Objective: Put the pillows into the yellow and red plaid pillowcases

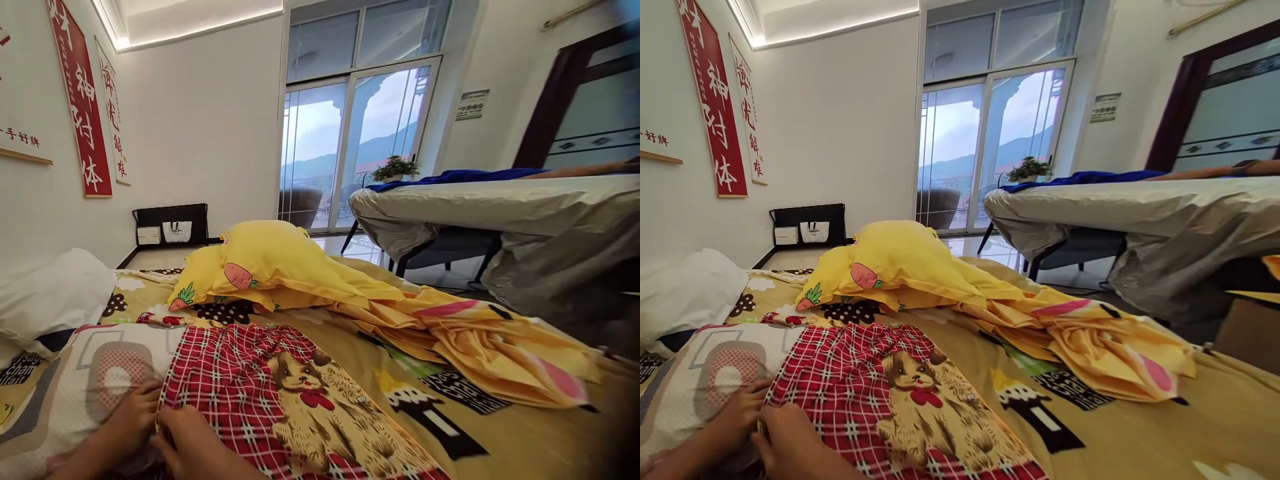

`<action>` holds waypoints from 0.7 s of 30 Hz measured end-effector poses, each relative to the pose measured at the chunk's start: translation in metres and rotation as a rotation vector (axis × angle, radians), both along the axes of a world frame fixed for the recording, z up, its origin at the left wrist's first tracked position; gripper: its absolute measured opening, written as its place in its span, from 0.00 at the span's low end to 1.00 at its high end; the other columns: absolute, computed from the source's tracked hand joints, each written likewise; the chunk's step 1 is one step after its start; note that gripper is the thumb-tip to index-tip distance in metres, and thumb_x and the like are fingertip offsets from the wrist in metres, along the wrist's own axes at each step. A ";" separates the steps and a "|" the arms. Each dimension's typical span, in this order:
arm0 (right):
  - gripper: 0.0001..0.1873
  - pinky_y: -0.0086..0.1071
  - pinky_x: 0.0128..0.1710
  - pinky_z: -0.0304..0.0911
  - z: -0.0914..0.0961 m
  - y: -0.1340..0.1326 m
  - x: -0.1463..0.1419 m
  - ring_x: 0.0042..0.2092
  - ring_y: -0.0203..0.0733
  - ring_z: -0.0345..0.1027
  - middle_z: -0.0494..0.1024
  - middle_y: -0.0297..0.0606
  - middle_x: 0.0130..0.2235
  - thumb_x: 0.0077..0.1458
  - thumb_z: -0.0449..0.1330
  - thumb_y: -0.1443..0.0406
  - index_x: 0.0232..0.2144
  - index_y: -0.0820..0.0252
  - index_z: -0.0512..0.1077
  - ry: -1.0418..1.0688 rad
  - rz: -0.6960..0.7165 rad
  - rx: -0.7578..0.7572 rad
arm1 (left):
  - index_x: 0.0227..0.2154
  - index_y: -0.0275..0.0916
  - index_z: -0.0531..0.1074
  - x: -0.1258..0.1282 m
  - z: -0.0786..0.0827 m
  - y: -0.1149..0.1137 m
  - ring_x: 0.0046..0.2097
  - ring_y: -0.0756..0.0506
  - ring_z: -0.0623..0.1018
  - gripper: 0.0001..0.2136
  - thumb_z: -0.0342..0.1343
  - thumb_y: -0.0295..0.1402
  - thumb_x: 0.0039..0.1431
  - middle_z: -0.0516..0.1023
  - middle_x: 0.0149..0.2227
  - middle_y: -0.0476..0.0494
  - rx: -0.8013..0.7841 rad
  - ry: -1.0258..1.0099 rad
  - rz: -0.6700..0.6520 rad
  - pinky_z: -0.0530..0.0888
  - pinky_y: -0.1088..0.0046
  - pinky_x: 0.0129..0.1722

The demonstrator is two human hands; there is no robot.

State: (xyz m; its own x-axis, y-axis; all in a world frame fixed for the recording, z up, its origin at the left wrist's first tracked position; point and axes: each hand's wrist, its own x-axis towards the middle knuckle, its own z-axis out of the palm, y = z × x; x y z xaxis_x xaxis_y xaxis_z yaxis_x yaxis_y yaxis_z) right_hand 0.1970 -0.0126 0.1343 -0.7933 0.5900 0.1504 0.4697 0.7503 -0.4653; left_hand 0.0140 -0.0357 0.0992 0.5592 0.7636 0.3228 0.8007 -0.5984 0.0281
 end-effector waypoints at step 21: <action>0.08 0.36 0.43 0.63 0.007 0.187 -0.056 0.43 0.40 0.70 0.76 0.41 0.41 0.54 0.59 0.66 0.37 0.65 0.72 0.074 -0.556 -0.024 | 0.13 0.36 0.66 -0.055 0.028 0.103 0.26 0.48 0.68 0.19 0.50 0.43 0.54 0.65 0.17 0.50 -0.231 -0.312 0.458 0.63 0.74 0.32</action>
State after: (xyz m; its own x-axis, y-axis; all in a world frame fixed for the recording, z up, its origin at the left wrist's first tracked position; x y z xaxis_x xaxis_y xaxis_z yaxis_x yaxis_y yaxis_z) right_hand 0.1410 0.1744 0.1413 -0.3501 0.9201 0.1755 0.7569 0.3883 -0.5257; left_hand -0.0406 0.0677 0.1274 0.0620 0.9745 0.2156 0.9088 -0.1444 0.3915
